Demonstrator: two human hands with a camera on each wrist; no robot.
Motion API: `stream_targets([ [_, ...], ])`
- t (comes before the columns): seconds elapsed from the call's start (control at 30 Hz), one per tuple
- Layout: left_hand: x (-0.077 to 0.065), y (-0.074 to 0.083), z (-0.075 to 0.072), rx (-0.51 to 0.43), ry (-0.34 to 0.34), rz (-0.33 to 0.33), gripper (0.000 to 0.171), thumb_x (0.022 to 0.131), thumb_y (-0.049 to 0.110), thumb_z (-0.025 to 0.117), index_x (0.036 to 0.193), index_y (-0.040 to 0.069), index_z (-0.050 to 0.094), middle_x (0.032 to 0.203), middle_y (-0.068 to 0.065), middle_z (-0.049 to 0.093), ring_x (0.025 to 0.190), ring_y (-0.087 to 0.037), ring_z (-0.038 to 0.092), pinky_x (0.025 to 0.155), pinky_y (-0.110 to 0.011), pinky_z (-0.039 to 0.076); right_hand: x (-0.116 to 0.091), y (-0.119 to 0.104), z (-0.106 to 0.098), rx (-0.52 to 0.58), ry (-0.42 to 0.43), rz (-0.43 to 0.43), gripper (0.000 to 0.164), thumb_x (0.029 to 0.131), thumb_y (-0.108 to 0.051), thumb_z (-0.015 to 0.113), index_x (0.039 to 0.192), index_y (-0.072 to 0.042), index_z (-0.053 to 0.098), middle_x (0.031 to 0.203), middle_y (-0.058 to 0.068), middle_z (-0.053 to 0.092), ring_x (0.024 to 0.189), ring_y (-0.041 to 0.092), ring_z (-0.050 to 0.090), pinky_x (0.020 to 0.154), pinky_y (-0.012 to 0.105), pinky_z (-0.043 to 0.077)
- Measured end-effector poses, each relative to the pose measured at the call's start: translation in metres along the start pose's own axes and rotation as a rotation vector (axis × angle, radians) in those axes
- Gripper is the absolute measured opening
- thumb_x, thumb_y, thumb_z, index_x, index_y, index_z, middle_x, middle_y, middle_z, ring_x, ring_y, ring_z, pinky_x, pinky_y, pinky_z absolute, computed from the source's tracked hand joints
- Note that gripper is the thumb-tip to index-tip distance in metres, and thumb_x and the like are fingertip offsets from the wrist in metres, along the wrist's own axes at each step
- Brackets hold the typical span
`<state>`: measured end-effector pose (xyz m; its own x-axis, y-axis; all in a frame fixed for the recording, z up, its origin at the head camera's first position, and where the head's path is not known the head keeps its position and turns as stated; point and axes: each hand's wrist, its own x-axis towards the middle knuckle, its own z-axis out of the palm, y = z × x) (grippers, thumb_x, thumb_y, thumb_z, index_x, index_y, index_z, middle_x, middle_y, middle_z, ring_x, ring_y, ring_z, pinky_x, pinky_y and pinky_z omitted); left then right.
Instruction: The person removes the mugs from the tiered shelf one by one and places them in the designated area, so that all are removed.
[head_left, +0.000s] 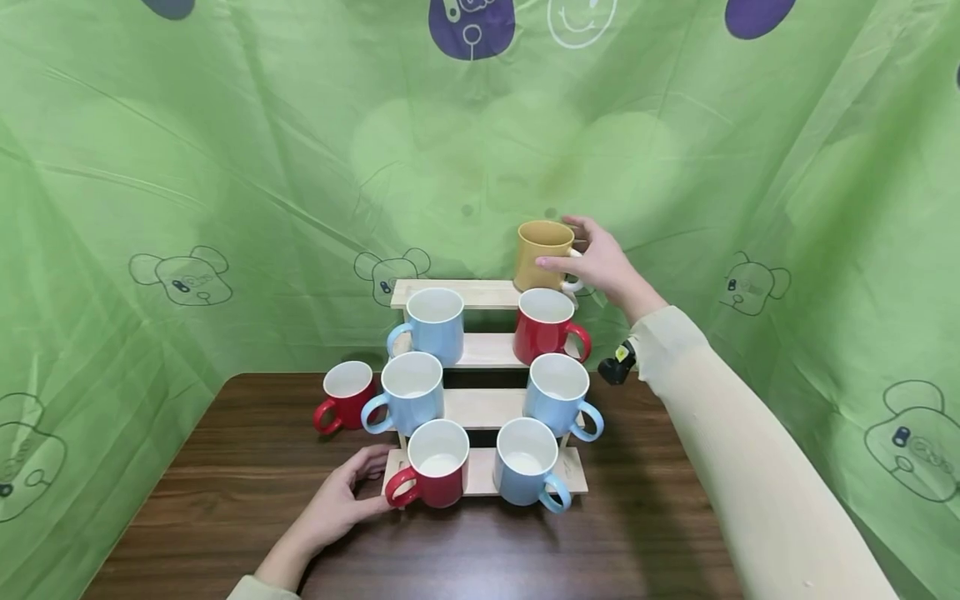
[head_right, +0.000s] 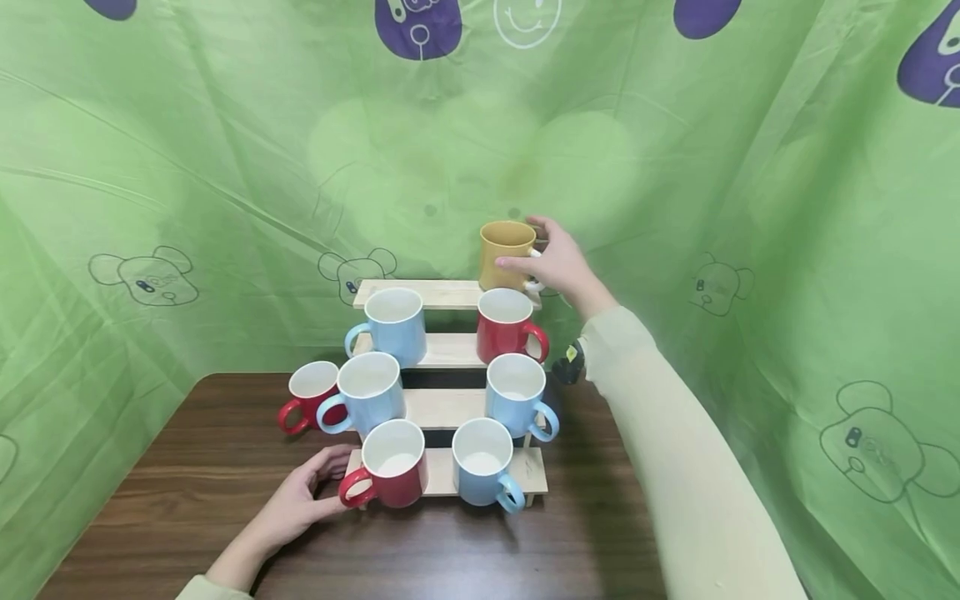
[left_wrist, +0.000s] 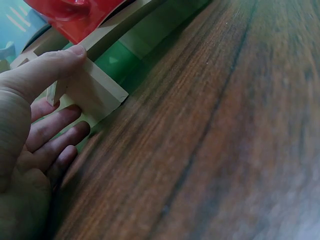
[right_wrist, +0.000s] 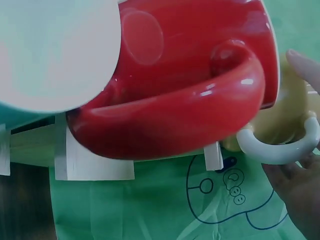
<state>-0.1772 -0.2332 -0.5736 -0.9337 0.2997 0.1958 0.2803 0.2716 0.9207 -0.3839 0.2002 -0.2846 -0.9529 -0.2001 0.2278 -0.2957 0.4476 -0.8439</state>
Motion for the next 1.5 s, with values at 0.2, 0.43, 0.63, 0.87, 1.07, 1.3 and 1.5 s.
stream_targets([
  [0.2,0.0,-0.001,0.0,0.003,-0.008,-0.01,0.067,0.09,0.016,0.092,0.149,0.014,0.06,0.139,-0.003,0.073,0.126,-0.015,0.068,0.108,-0.026,0.052,-0.001,0.0,0.004,0.006,0.002,0.007,0.105,0.089,-0.036,0.093,0.171,-0.01,0.032,0.167,0.014,0.046,0.153,0.035,0.045,0.124,0.053,0.041],
  [0.43,0.001,-0.002,0.0,0.003,-0.003,0.007,0.067,0.09,0.015,0.092,0.148,0.013,0.06,0.138,-0.005,0.073,0.125,-0.015,0.068,0.107,-0.025,0.052,0.001,0.003,0.012,0.009,0.034,0.029,0.107,0.087,-0.036,0.094,0.171,-0.014,0.032,0.165,0.015,0.048,0.151,0.035,0.047,0.123,0.053,0.043],
  [0.63,0.001,-0.001,0.0,0.006,-0.006,0.022,0.066,0.09,0.016,0.092,0.148,0.013,0.06,0.138,-0.004,0.073,0.125,-0.015,0.068,0.106,-0.024,0.052,0.003,0.002,0.011,0.025,0.03,0.039,0.106,0.088,-0.035,0.095,0.171,-0.014,0.032,0.164,0.015,0.049,0.15,0.036,0.048,0.121,0.053,0.044],
  [0.87,0.001,0.001,-0.001,0.005,-0.004,0.004,0.066,0.09,0.016,0.092,0.148,0.013,0.06,0.137,-0.005,0.073,0.125,-0.015,0.069,0.106,-0.024,0.052,0.004,0.004,0.011,0.02,0.06,0.044,0.105,0.086,-0.036,0.096,0.17,-0.016,0.037,0.163,0.013,0.05,0.147,0.034,0.05,0.119,0.052,0.046],
  [1.07,0.0,0.002,-0.002,0.01,0.005,0.009,0.064,0.09,0.015,0.091,0.147,0.011,0.061,0.137,-0.008,0.073,0.124,-0.016,0.069,0.106,-0.024,0.052,0.003,0.003,0.015,0.053,0.109,0.025,0.102,0.083,-0.032,0.099,0.166,-0.014,0.043,0.158,0.011,0.055,0.141,0.031,0.055,0.114,0.049,0.051],
  [1.3,0.001,0.003,0.0,0.017,0.0,0.023,0.063,0.092,0.016,0.09,0.147,0.009,0.061,0.136,-0.008,0.074,0.125,-0.016,0.069,0.106,-0.025,0.052,-0.003,0.006,0.015,0.055,0.176,-0.001,0.104,0.078,-0.033,0.102,0.163,-0.013,0.047,0.152,0.008,0.059,0.134,0.027,0.058,0.112,0.044,0.052],
  [1.5,0.0,0.005,-0.002,0.015,0.002,0.012,0.064,0.091,0.017,0.091,0.147,0.011,0.061,0.136,-0.006,0.074,0.124,-0.016,0.069,0.106,-0.025,0.052,-0.009,0.002,0.008,0.033,0.206,-0.007,0.106,0.078,-0.037,0.102,0.165,-0.015,0.045,0.152,0.007,0.058,0.135,0.025,0.058,0.113,0.043,0.051],
])
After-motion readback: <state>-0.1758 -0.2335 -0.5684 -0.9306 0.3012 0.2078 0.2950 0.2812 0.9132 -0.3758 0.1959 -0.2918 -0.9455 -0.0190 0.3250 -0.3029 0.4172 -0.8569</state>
